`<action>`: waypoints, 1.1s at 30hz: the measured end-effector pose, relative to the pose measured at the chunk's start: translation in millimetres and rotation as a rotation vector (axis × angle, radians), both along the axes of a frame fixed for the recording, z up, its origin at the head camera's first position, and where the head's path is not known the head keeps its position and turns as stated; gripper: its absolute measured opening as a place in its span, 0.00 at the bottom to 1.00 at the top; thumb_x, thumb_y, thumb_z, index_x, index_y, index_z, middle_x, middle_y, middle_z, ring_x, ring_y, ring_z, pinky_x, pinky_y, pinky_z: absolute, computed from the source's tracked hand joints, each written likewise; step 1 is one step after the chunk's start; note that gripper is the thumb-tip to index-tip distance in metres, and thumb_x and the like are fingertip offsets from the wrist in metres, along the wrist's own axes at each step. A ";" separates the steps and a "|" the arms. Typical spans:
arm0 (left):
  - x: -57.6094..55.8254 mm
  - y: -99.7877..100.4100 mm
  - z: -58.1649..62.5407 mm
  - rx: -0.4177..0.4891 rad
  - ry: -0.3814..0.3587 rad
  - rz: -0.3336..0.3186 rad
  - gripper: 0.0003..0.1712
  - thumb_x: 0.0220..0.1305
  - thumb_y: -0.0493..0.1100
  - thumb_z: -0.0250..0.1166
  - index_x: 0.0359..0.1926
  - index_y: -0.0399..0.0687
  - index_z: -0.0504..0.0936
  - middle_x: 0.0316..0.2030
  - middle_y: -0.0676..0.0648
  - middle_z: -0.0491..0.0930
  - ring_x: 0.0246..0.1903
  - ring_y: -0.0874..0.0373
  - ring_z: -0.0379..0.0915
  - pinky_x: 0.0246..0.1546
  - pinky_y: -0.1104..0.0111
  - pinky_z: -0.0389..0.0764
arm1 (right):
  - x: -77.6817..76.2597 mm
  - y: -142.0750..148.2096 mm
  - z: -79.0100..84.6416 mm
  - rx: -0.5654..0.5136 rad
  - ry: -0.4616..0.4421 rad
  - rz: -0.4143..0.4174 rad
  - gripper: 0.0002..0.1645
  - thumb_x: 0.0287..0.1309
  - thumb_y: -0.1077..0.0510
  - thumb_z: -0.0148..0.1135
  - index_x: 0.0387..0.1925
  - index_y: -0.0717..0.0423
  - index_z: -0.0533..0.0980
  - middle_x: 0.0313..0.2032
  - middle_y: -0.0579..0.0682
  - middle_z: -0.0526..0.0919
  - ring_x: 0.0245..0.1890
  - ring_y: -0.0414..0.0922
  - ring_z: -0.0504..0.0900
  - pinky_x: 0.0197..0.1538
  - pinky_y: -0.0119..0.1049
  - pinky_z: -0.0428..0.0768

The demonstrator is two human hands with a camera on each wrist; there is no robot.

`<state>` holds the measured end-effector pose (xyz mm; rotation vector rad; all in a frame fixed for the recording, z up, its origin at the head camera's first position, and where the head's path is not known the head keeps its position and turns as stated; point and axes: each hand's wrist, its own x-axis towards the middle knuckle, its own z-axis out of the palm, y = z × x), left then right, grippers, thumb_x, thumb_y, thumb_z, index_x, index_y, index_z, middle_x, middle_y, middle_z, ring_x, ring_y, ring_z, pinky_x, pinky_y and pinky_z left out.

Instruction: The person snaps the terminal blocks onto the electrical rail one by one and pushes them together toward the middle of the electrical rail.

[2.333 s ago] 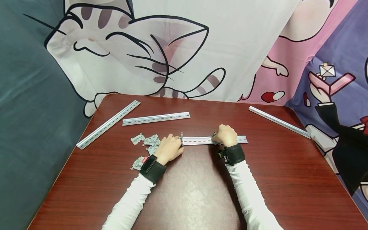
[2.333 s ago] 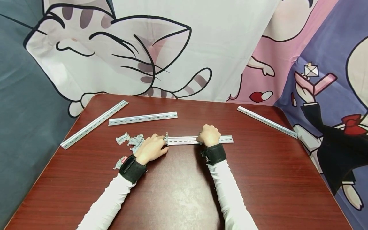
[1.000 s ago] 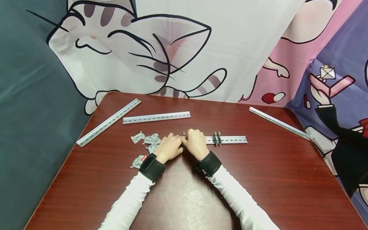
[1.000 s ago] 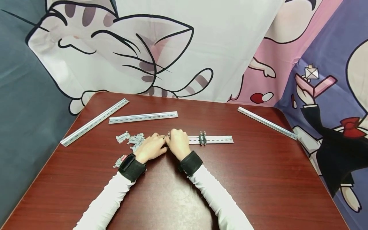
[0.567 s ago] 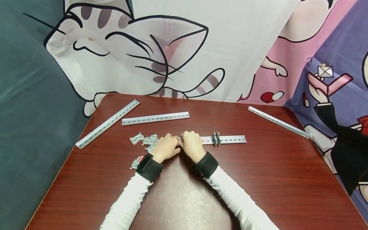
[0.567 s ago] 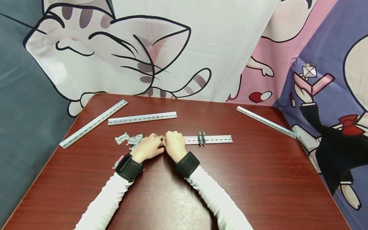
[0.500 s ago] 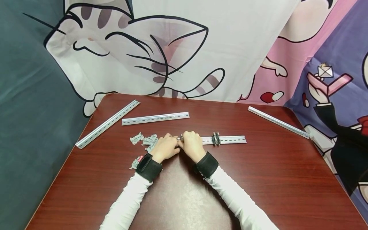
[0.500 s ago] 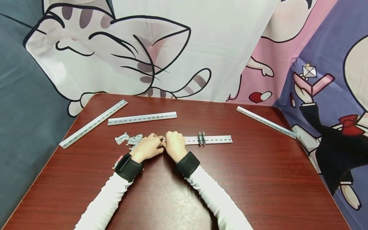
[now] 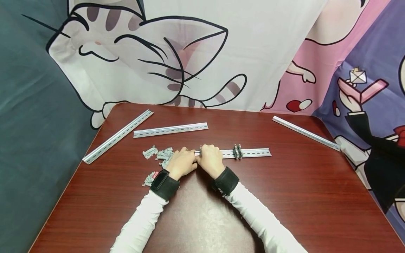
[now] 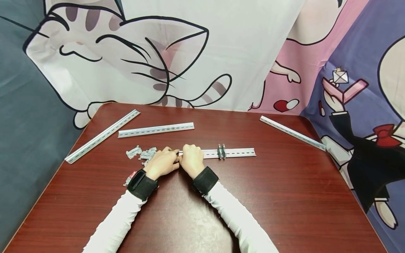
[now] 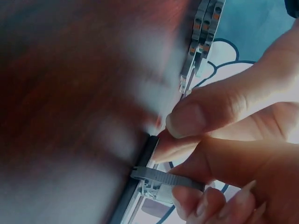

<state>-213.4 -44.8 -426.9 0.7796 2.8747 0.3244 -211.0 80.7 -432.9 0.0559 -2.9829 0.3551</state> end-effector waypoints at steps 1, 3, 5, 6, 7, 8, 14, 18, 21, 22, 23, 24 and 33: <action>0.4 0.3 0.0 -0.002 0.005 0.002 0.07 0.59 0.45 0.66 0.28 0.47 0.81 0.43 0.44 0.83 0.47 0.46 0.72 0.43 0.52 0.73 | -0.3 0.7 0.0 0.000 -0.003 -0.001 0.21 0.43 0.45 0.74 0.12 0.51 0.74 0.23 0.56 0.85 0.26 0.57 0.85 0.24 0.48 0.78; 1.0 0.7 0.0 -0.004 0.012 0.002 0.08 0.59 0.45 0.65 0.25 0.48 0.81 0.43 0.44 0.83 0.45 0.46 0.72 0.42 0.53 0.73 | -0.4 2.5 0.3 -0.005 -0.002 -0.001 0.21 0.42 0.44 0.75 0.13 0.51 0.75 0.23 0.56 0.85 0.26 0.57 0.85 0.24 0.48 0.78; 1.1 0.7 0.0 -0.002 0.018 0.000 0.11 0.60 0.46 0.65 0.22 0.49 0.79 0.42 0.44 0.83 0.44 0.46 0.72 0.41 0.54 0.73 | -0.4 4.7 0.7 -0.009 0.003 -0.003 0.20 0.42 0.46 0.75 0.13 0.52 0.75 0.23 0.57 0.85 0.26 0.58 0.85 0.24 0.48 0.78; 1.0 0.6 -0.1 0.000 0.018 -0.001 0.12 0.60 0.46 0.65 0.21 0.49 0.78 0.42 0.44 0.83 0.44 0.46 0.72 0.41 0.54 0.73 | -0.3 5.9 1.2 -0.013 0.005 -0.006 0.19 0.42 0.48 0.75 0.13 0.52 0.75 0.23 0.57 0.85 0.26 0.58 0.85 0.24 0.48 0.78; 1.1 0.6 -0.2 0.001 0.017 -0.004 0.14 0.61 0.47 0.65 0.21 0.50 0.77 0.41 0.44 0.83 0.43 0.46 0.72 0.40 0.54 0.73 | -0.3 7.4 1.4 -0.018 0.002 -0.010 0.18 0.42 0.50 0.74 0.13 0.52 0.75 0.24 0.57 0.85 0.26 0.58 0.84 0.24 0.49 0.78; 1.2 0.6 -0.3 0.002 0.018 -0.008 0.14 0.61 0.47 0.65 0.20 0.50 0.76 0.41 0.44 0.83 0.43 0.46 0.72 0.39 0.54 0.72 | -0.5 9.1 1.8 -0.021 -0.005 -0.015 0.17 0.42 0.52 0.74 0.13 0.52 0.75 0.24 0.57 0.85 0.27 0.58 0.85 0.24 0.49 0.78; 0.4 0.2 -1.8 -0.002 0.021 -0.027 0.15 0.62 0.47 0.65 0.20 0.50 0.75 0.45 0.44 0.82 0.44 0.45 0.72 0.39 0.54 0.72 | -2.5 19.8 6.7 -0.008 -0.048 -0.035 0.16 0.41 0.55 0.72 0.12 0.52 0.73 0.24 0.57 0.85 0.28 0.59 0.85 0.25 0.50 0.79; 0.3 -0.3 -2.1 0.001 0.021 -0.031 0.15 0.63 0.47 0.64 0.20 0.51 0.75 0.50 0.44 0.82 0.45 0.44 0.71 0.39 0.53 0.73 | -4.1 26.5 11.6 0.007 -0.098 -0.065 0.14 0.41 0.54 0.72 0.14 0.53 0.75 0.27 0.58 0.85 0.30 0.59 0.85 0.27 0.50 0.79; 0.0 -0.5 -1.8 -0.003 0.026 -0.035 0.16 0.63 0.48 0.64 0.20 0.51 0.75 0.50 0.44 0.81 0.45 0.44 0.72 0.39 0.53 0.73 | -5.4 31.4 15.3 0.019 -0.147 -0.087 0.13 0.42 0.54 0.72 0.16 0.53 0.75 0.29 0.59 0.86 0.32 0.59 0.85 0.28 0.50 0.79; -0.2 -0.5 -1.7 -0.004 0.027 -0.037 0.16 0.63 0.48 0.64 0.20 0.51 0.75 0.50 0.44 0.81 0.45 0.44 0.72 0.39 0.53 0.73 | -5.8 33.1 16.5 0.021 -0.160 -0.091 0.13 0.42 0.54 0.72 0.16 0.53 0.76 0.29 0.59 0.86 0.32 0.59 0.85 0.28 0.50 0.79; -0.2 -0.5 -1.6 -0.006 0.029 -0.038 0.16 0.63 0.48 0.64 0.20 0.51 0.75 0.50 0.44 0.82 0.45 0.44 0.72 0.39 0.53 0.74 | -6.3 34.6 17.4 0.022 -0.172 -0.095 0.13 0.42 0.54 0.72 0.16 0.53 0.76 0.30 0.59 0.86 0.33 0.59 0.85 0.28 0.50 0.80; -0.3 -0.4 -1.6 -0.007 0.031 -0.039 0.15 0.63 0.48 0.64 0.20 0.51 0.75 0.49 0.44 0.82 0.45 0.44 0.72 0.39 0.53 0.74 | -6.5 36.0 18.4 0.022 -0.182 -0.098 0.12 0.42 0.54 0.71 0.17 0.53 0.76 0.31 0.59 0.86 0.33 0.59 0.85 0.29 0.51 0.80; -1.2 -0.7 -3.6 -0.001 0.032 -0.036 0.14 0.63 0.48 0.64 0.21 0.51 0.77 0.51 0.43 0.81 0.46 0.44 0.71 0.41 0.52 0.74 | -6.7 45.4 20.0 0.031 -0.190 -0.112 0.12 0.41 0.53 0.71 0.17 0.54 0.76 0.31 0.59 0.86 0.34 0.59 0.85 0.31 0.52 0.80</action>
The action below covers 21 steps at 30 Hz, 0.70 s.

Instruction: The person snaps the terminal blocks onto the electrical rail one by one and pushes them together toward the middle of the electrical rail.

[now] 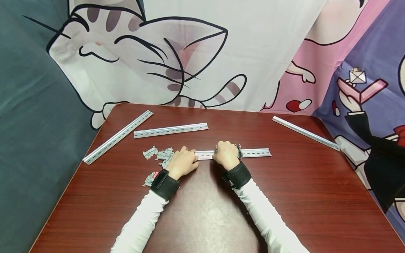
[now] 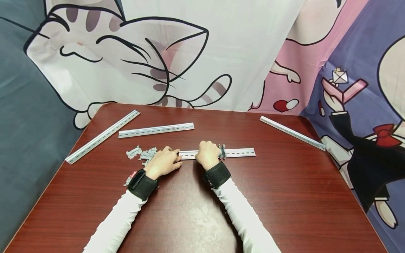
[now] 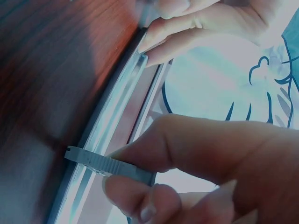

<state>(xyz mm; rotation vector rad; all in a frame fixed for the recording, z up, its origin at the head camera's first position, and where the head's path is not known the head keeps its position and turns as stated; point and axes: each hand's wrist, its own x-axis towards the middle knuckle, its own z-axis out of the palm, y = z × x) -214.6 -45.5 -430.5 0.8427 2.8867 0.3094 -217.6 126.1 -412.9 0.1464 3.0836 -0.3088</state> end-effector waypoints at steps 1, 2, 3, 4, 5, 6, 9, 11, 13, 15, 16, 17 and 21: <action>0.2 0.0 0.2 0.002 -0.003 0.001 0.15 0.63 0.48 0.64 0.21 0.51 0.77 0.51 0.43 0.81 0.46 0.44 0.71 0.41 0.52 0.74 | -0.1 0.6 0.1 0.004 -0.002 -0.002 0.13 0.41 0.53 0.72 0.18 0.54 0.76 0.31 0.59 0.86 0.34 0.59 0.85 0.31 0.52 0.80; 0.2 0.1 0.2 0.003 -0.003 0.000 0.15 0.63 0.48 0.64 0.20 0.51 0.76 0.51 0.43 0.81 0.46 0.44 0.71 0.41 0.52 0.74 | -0.3 1.3 0.2 0.006 -0.006 -0.006 0.13 0.41 0.52 0.72 0.18 0.54 0.77 0.32 0.59 0.86 0.35 0.59 0.85 0.32 0.52 0.80; 0.4 0.0 0.3 0.005 -0.003 0.000 0.15 0.63 0.48 0.64 0.20 0.51 0.76 0.51 0.43 0.81 0.46 0.44 0.71 0.41 0.52 0.74 | -0.4 2.0 0.3 0.006 -0.013 -0.010 0.13 0.42 0.51 0.72 0.19 0.54 0.77 0.32 0.59 0.86 0.36 0.60 0.85 0.33 0.53 0.80; 0.4 0.1 0.5 0.007 -0.003 0.001 0.15 0.63 0.48 0.64 0.20 0.51 0.76 0.51 0.43 0.81 0.46 0.44 0.71 0.41 0.52 0.74 | -0.5 2.8 0.6 0.005 -0.020 -0.016 0.13 0.42 0.51 0.73 0.19 0.54 0.77 0.34 0.60 0.86 0.37 0.60 0.85 0.34 0.53 0.80; 0.5 0.2 0.9 0.007 -0.005 0.001 0.15 0.63 0.48 0.64 0.20 0.51 0.76 0.52 0.43 0.81 0.47 0.44 0.72 0.41 0.52 0.74 | -0.7 3.6 1.1 0.003 -0.027 -0.021 0.13 0.42 0.51 0.73 0.20 0.54 0.78 0.35 0.60 0.86 0.38 0.60 0.85 0.35 0.53 0.80; 0.5 0.3 1.5 0.009 -0.008 0.001 0.16 0.63 0.48 0.64 0.20 0.51 0.76 0.52 0.43 0.81 0.47 0.44 0.72 0.42 0.52 0.75 | -0.9 4.5 1.5 0.005 -0.034 -0.024 0.13 0.42 0.51 0.72 0.20 0.54 0.78 0.36 0.60 0.86 0.38 0.60 0.85 0.36 0.54 0.80; 0.6 0.5 1.8 0.008 -0.008 0.000 0.16 0.63 0.48 0.64 0.20 0.51 0.77 0.51 0.43 0.81 0.47 0.44 0.72 0.42 0.52 0.75 | -1.6 8.2 2.4 0.015 -0.047 -0.036 0.11 0.43 0.52 0.71 0.20 0.53 0.78 0.37 0.60 0.86 0.40 0.60 0.84 0.38 0.54 0.80; 0.7 0.6 1.9 0.008 -0.006 -0.001 0.16 0.63 0.48 0.63 0.19 0.51 0.77 0.50 0.44 0.82 0.47 0.44 0.72 0.42 0.52 0.74 | -2.1 10.6 2.6 0.017 -0.047 -0.040 0.11 0.43 0.52 0.70 0.19 0.53 0.78 0.37 0.60 0.86 0.39 0.61 0.84 0.38 0.54 0.80; 0.9 0.6 2.0 0.010 -0.005 -0.002 0.16 0.63 0.48 0.63 0.19 0.51 0.77 0.49 0.44 0.82 0.47 0.44 0.72 0.42 0.52 0.74 | -2.2 13.0 2.8 0.013 -0.045 -0.044 0.10 0.43 0.53 0.69 0.18 0.53 0.77 0.36 0.61 0.86 0.38 0.61 0.84 0.37 0.54 0.80; 0.9 0.6 2.0 0.012 -0.004 -0.002 0.16 0.63 0.48 0.64 0.19 0.51 0.77 0.48 0.44 0.82 0.47 0.44 0.72 0.41 0.52 0.74 | -2.1 14.9 3.2 0.002 -0.045 -0.046 0.11 0.42 0.53 0.70 0.18 0.53 0.77 0.35 0.61 0.86 0.37 0.61 0.84 0.36 0.54 0.80; 1.0 0.6 2.1 0.013 -0.005 -0.001 0.16 0.63 0.48 0.64 0.19 0.51 0.77 0.48 0.44 0.82 0.47 0.44 0.72 0.41 0.52 0.74 | -2.0 15.5 3.7 -0.004 -0.046 -0.045 0.11 0.42 0.53 0.70 0.18 0.53 0.77 0.34 0.61 0.86 0.37 0.61 0.84 0.36 0.54 0.80; 1.0 0.6 1.8 0.013 -0.005 -0.001 0.16 0.63 0.48 0.64 0.19 0.51 0.77 0.49 0.43 0.82 0.47 0.44 0.71 0.41 0.53 0.74 | -1.9 16.3 4.0 -0.008 -0.049 -0.045 0.11 0.42 0.53 0.70 0.17 0.53 0.77 0.34 0.60 0.86 0.37 0.61 0.84 0.36 0.55 0.80; 1.3 0.6 0.4 0.012 0.002 -0.001 0.16 0.63 0.48 0.64 0.19 0.51 0.77 0.52 0.43 0.81 0.47 0.43 0.71 0.41 0.53 0.73 | -2.4 18.5 5.9 -0.012 -0.067 -0.047 0.11 0.42 0.52 0.70 0.17 0.53 0.77 0.33 0.60 0.86 0.37 0.60 0.84 0.36 0.54 0.80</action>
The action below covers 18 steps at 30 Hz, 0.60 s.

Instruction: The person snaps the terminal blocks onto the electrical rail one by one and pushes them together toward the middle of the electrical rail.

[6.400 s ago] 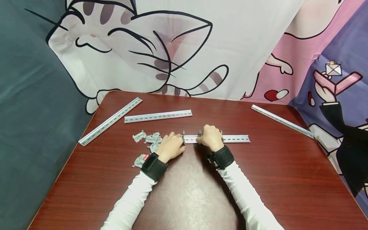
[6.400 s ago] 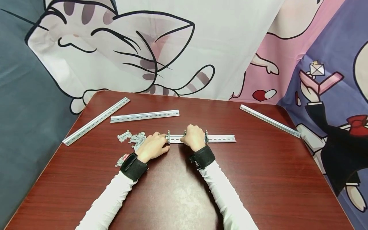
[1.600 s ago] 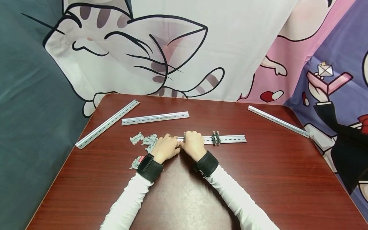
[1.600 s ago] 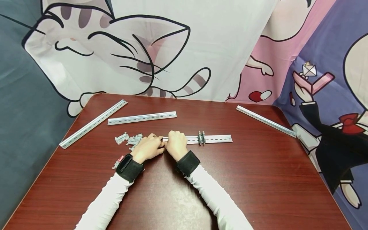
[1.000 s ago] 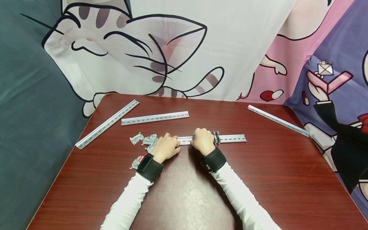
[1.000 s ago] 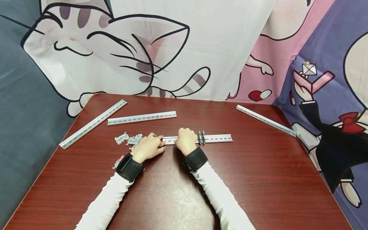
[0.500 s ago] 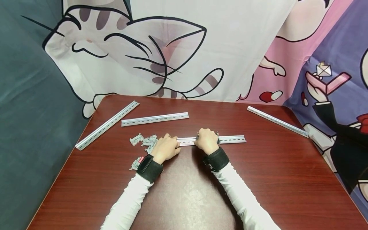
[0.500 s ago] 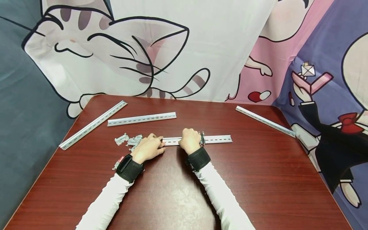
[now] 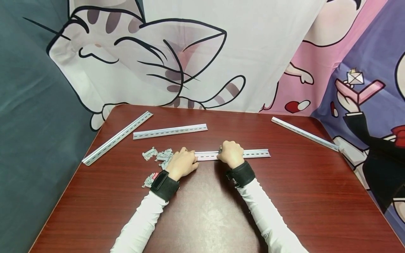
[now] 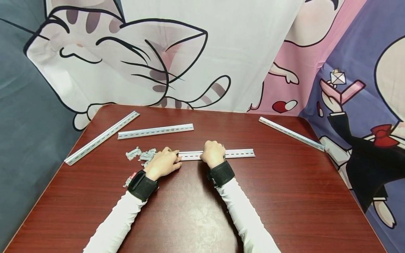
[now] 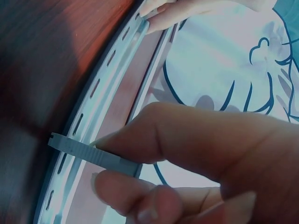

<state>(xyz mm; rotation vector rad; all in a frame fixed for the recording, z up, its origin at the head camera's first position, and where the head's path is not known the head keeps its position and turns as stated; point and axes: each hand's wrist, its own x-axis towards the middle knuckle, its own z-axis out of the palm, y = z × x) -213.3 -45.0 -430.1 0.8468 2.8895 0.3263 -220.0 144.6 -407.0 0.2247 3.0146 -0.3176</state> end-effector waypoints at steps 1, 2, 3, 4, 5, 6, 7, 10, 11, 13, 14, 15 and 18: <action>0.2 0.1 0.3 0.004 -0.002 0.001 0.16 0.64 0.47 0.64 0.19 0.51 0.77 0.52 0.43 0.81 0.47 0.43 0.71 0.41 0.53 0.73 | -0.3 0.8 0.2 0.002 -0.007 -0.003 0.12 0.42 0.52 0.70 0.18 0.53 0.76 0.34 0.59 0.86 0.37 0.60 0.84 0.36 0.54 0.80; 0.4 0.2 0.3 0.009 0.000 0.001 0.16 0.64 0.47 0.63 0.19 0.51 0.77 0.52 0.43 0.81 0.47 0.43 0.71 0.40 0.53 0.73 | -0.6 1.6 0.4 0.002 -0.013 -0.007 0.13 0.42 0.52 0.71 0.18 0.53 0.76 0.34 0.60 0.86 0.37 0.60 0.84 0.36 0.54 0.80; 0.5 0.3 0.8 0.012 0.000 0.002 0.16 0.64 0.47 0.63 0.19 0.51 0.77 0.52 0.43 0.81 0.47 0.43 0.72 0.40 0.53 0.73 | -1.0 2.4 0.6 0.003 -0.017 -0.011 0.13 0.42 0.51 0.71 0.18 0.53 0.76 0.35 0.60 0.86 0.38 0.60 0.84 0.36 0.54 0.80; 0.8 0.3 1.1 0.017 -0.002 0.003 0.16 0.64 0.46 0.63 0.19 0.51 0.77 0.51 0.43 0.82 0.47 0.43 0.72 0.40 0.53 0.73 | -1.4 3.1 0.7 0.003 -0.021 -0.014 0.13 0.42 0.51 0.71 0.19 0.54 0.76 0.35 0.60 0.86 0.38 0.60 0.84 0.36 0.55 0.80; 1.0 0.3 1.5 0.022 -0.003 0.005 0.16 0.64 0.46 0.63 0.19 0.51 0.78 0.50 0.43 0.82 0.47 0.43 0.72 0.40 0.53 0.73 | -1.8 4.0 0.8 0.004 -0.026 -0.017 0.13 0.42 0.51 0.71 0.19 0.54 0.76 0.36 0.61 0.86 0.38 0.60 0.84 0.36 0.55 0.80; 1.1 0.4 1.9 0.027 -0.002 0.006 0.16 0.64 0.46 0.63 0.19 0.51 0.78 0.50 0.43 0.82 0.47 0.43 0.72 0.39 0.53 0.73 | -2.3 4.8 0.9 0.005 -0.031 -0.019 0.13 0.42 0.51 0.71 0.20 0.55 0.76 0.37 0.61 0.86 0.39 0.60 0.84 0.37 0.55 0.80; 1.3 0.4 2.3 0.030 -0.004 0.007 0.16 0.64 0.46 0.62 0.19 0.50 0.78 0.50 0.43 0.82 0.47 0.43 0.72 0.39 0.53 0.73 | -2.6 5.8 0.9 0.006 -0.034 -0.021 0.14 0.42 0.51 0.71 0.21 0.55 0.77 0.37 0.61 0.86 0.39 0.60 0.84 0.36 0.55 0.80; 1.5 0.3 2.1 0.028 -0.001 0.006 0.15 0.64 0.46 0.62 0.20 0.50 0.79 0.50 0.43 0.82 0.47 0.43 0.72 0.39 0.53 0.73 | -3.7 8.2 1.1 0.003 -0.041 -0.023 0.14 0.42 0.51 0.71 0.22 0.56 0.78 0.39 0.62 0.85 0.39 0.61 0.84 0.37 0.56 0.80; 1.3 0.4 1.9 0.027 0.001 0.006 0.15 0.64 0.46 0.62 0.20 0.50 0.79 0.51 0.43 0.82 0.47 0.43 0.72 0.39 0.53 0.74 | -4.0 8.9 1.2 0.002 -0.044 -0.023 0.14 0.41 0.51 0.71 0.23 0.56 0.78 0.39 0.62 0.85 0.39 0.61 0.84 0.37 0.55 0.80; 0.9 0.3 1.5 0.025 -0.001 0.006 0.15 0.64 0.46 0.62 0.20 0.50 0.79 0.52 0.43 0.81 0.48 0.43 0.72 0.40 0.53 0.74 | -4.6 10.3 1.6 0.000 -0.051 -0.025 0.14 0.41 0.50 0.72 0.24 0.56 0.78 0.39 0.62 0.85 0.40 0.60 0.84 0.38 0.55 0.80; 0.7 0.3 1.3 0.026 -0.002 0.005 0.15 0.64 0.46 0.62 0.20 0.50 0.79 0.52 0.43 0.81 0.48 0.43 0.72 0.40 0.53 0.74 | -5.0 10.7 1.8 -0.002 -0.055 -0.026 0.14 0.41 0.50 0.72 0.24 0.56 0.79 0.39 0.61 0.85 0.40 0.60 0.84 0.38 0.55 0.80; 0.5 0.3 1.1 0.026 -0.002 0.005 0.15 0.64 0.46 0.62 0.20 0.50 0.79 0.53 0.43 0.81 0.48 0.43 0.72 0.40 0.52 0.74 | -5.2 11.1 2.2 -0.004 -0.059 -0.027 0.15 0.40 0.50 0.72 0.25 0.56 0.79 0.39 0.61 0.85 0.40 0.60 0.84 0.38 0.55 0.80; 0.1 0.1 0.4 0.028 -0.007 0.005 0.16 0.64 0.46 0.62 0.19 0.50 0.79 0.53 0.43 0.81 0.48 0.43 0.72 0.40 0.52 0.74 | -5.8 12.4 3.0 -0.003 -0.078 -0.032 0.16 0.40 0.50 0.73 0.27 0.56 0.80 0.39 0.61 0.85 0.40 0.59 0.83 0.38 0.54 0.80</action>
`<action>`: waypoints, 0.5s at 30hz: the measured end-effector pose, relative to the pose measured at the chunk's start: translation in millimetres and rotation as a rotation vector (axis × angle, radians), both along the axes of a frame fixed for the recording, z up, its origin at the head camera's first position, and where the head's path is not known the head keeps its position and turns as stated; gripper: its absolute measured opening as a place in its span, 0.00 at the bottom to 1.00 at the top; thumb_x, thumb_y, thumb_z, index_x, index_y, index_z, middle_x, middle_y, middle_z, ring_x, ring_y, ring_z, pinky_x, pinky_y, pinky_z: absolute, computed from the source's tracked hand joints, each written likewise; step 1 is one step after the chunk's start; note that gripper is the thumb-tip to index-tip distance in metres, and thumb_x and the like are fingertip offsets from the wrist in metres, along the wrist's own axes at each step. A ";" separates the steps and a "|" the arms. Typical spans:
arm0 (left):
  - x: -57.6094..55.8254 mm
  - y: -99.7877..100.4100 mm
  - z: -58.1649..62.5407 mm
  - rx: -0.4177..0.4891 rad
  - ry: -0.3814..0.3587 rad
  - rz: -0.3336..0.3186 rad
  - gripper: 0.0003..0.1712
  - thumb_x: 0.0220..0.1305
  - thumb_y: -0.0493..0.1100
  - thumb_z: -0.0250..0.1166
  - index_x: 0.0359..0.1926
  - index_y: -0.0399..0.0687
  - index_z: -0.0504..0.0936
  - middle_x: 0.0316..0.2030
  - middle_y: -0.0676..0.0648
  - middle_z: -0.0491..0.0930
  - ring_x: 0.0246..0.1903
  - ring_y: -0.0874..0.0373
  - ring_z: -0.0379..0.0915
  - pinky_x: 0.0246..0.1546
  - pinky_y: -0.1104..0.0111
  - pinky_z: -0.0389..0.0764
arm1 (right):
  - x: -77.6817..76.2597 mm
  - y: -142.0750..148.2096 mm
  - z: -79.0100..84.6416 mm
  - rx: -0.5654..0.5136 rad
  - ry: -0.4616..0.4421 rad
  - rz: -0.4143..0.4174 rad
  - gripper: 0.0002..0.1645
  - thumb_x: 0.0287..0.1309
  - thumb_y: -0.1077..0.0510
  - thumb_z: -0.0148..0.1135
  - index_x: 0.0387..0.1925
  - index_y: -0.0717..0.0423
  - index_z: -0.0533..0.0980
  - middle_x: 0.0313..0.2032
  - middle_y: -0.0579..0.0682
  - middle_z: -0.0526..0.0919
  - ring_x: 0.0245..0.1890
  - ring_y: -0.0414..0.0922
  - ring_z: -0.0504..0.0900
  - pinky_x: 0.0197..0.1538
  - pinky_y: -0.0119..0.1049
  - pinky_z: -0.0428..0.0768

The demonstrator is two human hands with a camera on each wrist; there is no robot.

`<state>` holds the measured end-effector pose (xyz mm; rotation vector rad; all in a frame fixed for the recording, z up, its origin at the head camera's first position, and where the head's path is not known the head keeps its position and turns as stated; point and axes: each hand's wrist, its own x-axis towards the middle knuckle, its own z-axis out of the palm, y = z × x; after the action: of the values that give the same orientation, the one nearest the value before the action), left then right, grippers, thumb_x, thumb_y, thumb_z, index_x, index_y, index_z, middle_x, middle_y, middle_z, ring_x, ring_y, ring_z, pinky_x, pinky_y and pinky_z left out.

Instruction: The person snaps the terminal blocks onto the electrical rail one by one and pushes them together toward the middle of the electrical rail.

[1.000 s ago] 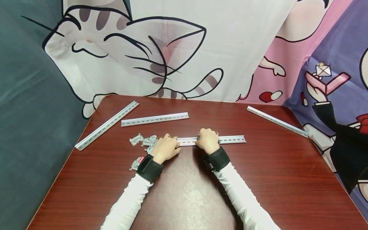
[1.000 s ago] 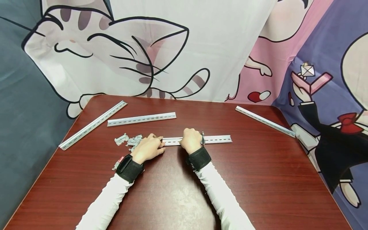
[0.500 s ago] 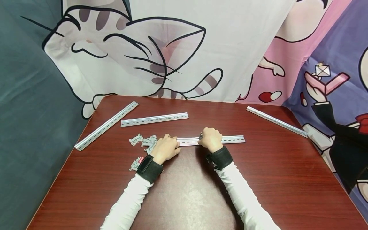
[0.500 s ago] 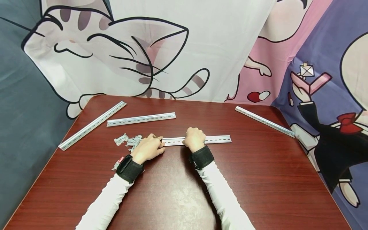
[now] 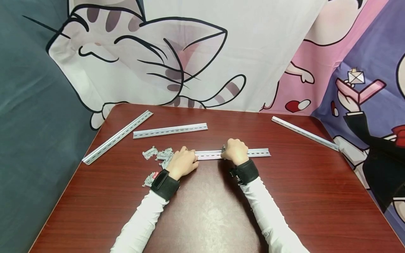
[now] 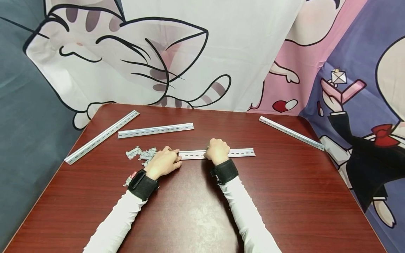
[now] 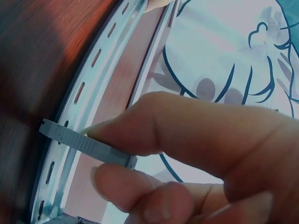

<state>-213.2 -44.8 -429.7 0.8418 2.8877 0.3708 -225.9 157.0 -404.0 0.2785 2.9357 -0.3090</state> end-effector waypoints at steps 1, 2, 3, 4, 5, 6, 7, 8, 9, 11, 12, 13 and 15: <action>-0.2 0.0 -0.1 0.000 -0.001 0.000 0.16 0.65 0.46 0.62 0.19 0.51 0.79 0.53 0.43 0.81 0.48 0.43 0.72 0.40 0.52 0.74 | -0.1 0.5 0.5 0.000 -0.006 -0.003 0.16 0.40 0.49 0.73 0.27 0.56 0.80 0.39 0.61 0.85 0.40 0.59 0.83 0.38 0.54 0.80; -0.4 0.1 -0.2 0.001 -0.002 0.000 0.16 0.65 0.46 0.62 0.19 0.50 0.79 0.53 0.43 0.81 0.48 0.44 0.72 0.40 0.52 0.74 | 0.0 1.1 0.8 0.000 -0.008 -0.005 0.16 0.40 0.50 0.73 0.27 0.56 0.80 0.39 0.61 0.85 0.40 0.59 0.83 0.37 0.54 0.80; -0.5 0.1 -0.3 0.001 -0.004 0.000 0.16 0.65 0.46 0.62 0.19 0.50 0.79 0.53 0.43 0.81 0.48 0.44 0.72 0.41 0.52 0.74 | -0.2 1.8 1.1 -0.001 -0.010 -0.008 0.16 0.40 0.50 0.73 0.27 0.56 0.80 0.39 0.61 0.85 0.40 0.59 0.83 0.37 0.54 0.80; -0.7 0.1 -0.4 0.001 -0.006 0.000 0.16 0.65 0.46 0.62 0.20 0.50 0.79 0.53 0.43 0.81 0.48 0.43 0.72 0.41 0.52 0.74 | -0.3 2.6 1.2 0.000 -0.010 -0.010 0.16 0.40 0.50 0.73 0.27 0.56 0.80 0.39 0.61 0.85 0.40 0.59 0.84 0.37 0.54 0.80; -0.8 0.1 -0.4 0.001 -0.007 0.000 0.16 0.65 0.46 0.62 0.20 0.50 0.79 0.53 0.43 0.81 0.48 0.43 0.72 0.41 0.52 0.74 | -0.3 3.4 1.3 -0.001 -0.007 -0.010 0.16 0.40 0.50 0.72 0.27 0.56 0.80 0.39 0.61 0.85 0.39 0.59 0.84 0.37 0.54 0.80; -0.8 0.1 -0.4 0.002 -0.007 -0.001 0.15 0.65 0.46 0.62 0.20 0.50 0.80 0.54 0.43 0.81 0.48 0.43 0.72 0.41 0.52 0.74 | -0.4 4.0 1.5 -0.003 -0.004 -0.010 0.15 0.40 0.50 0.72 0.27 0.56 0.80 0.38 0.61 0.85 0.39 0.59 0.84 0.36 0.54 0.80; -0.8 0.1 -0.4 0.001 -0.008 -0.001 0.15 0.65 0.46 0.61 0.20 0.50 0.80 0.54 0.43 0.81 0.49 0.43 0.72 0.41 0.52 0.74 | -0.5 4.6 1.4 -0.004 -0.001 -0.012 0.15 0.40 0.50 0.72 0.26 0.56 0.79 0.38 0.61 0.85 0.39 0.58 0.84 0.36 0.54 0.80; -0.8 0.1 -0.4 0.002 -0.008 -0.002 0.15 0.65 0.46 0.61 0.21 0.50 0.80 0.54 0.43 0.81 0.49 0.43 0.71 0.41 0.52 0.74 | -0.5 5.1 1.3 -0.006 0.002 -0.012 0.15 0.40 0.51 0.71 0.26 0.56 0.79 0.38 0.61 0.85 0.39 0.58 0.84 0.37 0.54 0.80; -0.6 0.1 -0.3 0.002 -0.007 -0.003 0.15 0.65 0.46 0.62 0.21 0.50 0.81 0.54 0.43 0.81 0.49 0.43 0.71 0.41 0.52 0.74 | -0.5 5.5 1.2 -0.006 0.003 -0.013 0.15 0.40 0.50 0.71 0.26 0.56 0.79 0.38 0.61 0.85 0.39 0.58 0.84 0.37 0.54 0.80; -0.3 0.0 -0.3 0.003 -0.004 -0.004 0.15 0.65 0.46 0.62 0.21 0.50 0.81 0.54 0.43 0.81 0.48 0.43 0.72 0.41 0.52 0.74 | -0.2 6.0 1.2 -0.004 0.003 -0.015 0.15 0.40 0.50 0.71 0.27 0.56 0.79 0.38 0.61 0.85 0.39 0.58 0.84 0.37 0.54 0.80; -0.2 0.0 -0.4 0.003 -0.002 -0.004 0.15 0.65 0.46 0.62 0.21 0.50 0.81 0.53 0.43 0.81 0.48 0.43 0.72 0.41 0.52 0.74 | 0.0 6.1 1.1 -0.003 0.002 -0.018 0.15 0.39 0.50 0.71 0.27 0.56 0.79 0.39 0.61 0.85 0.39 0.58 0.84 0.37 0.54 0.80; -0.3 -0.1 -0.3 0.002 -0.001 -0.003 0.15 0.65 0.46 0.62 0.21 0.50 0.80 0.53 0.43 0.81 0.48 0.43 0.72 0.41 0.52 0.74 | 0.0 6.3 1.2 -0.001 0.002 -0.022 0.16 0.39 0.50 0.72 0.28 0.56 0.80 0.40 0.61 0.85 0.40 0.59 0.84 0.37 0.54 0.80; -0.3 -0.2 0.0 0.001 0.001 -0.002 0.16 0.65 0.46 0.62 0.20 0.50 0.80 0.53 0.43 0.81 0.47 0.43 0.72 0.41 0.53 0.74 | 0.0 6.7 1.7 0.000 0.002 -0.028 0.16 0.39 0.50 0.72 0.28 0.57 0.80 0.40 0.62 0.85 0.40 0.59 0.84 0.37 0.54 0.80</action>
<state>-213.5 -45.1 -429.8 0.8456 2.8877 0.3716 -225.9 163.6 -402.2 0.3198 2.9358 -0.3126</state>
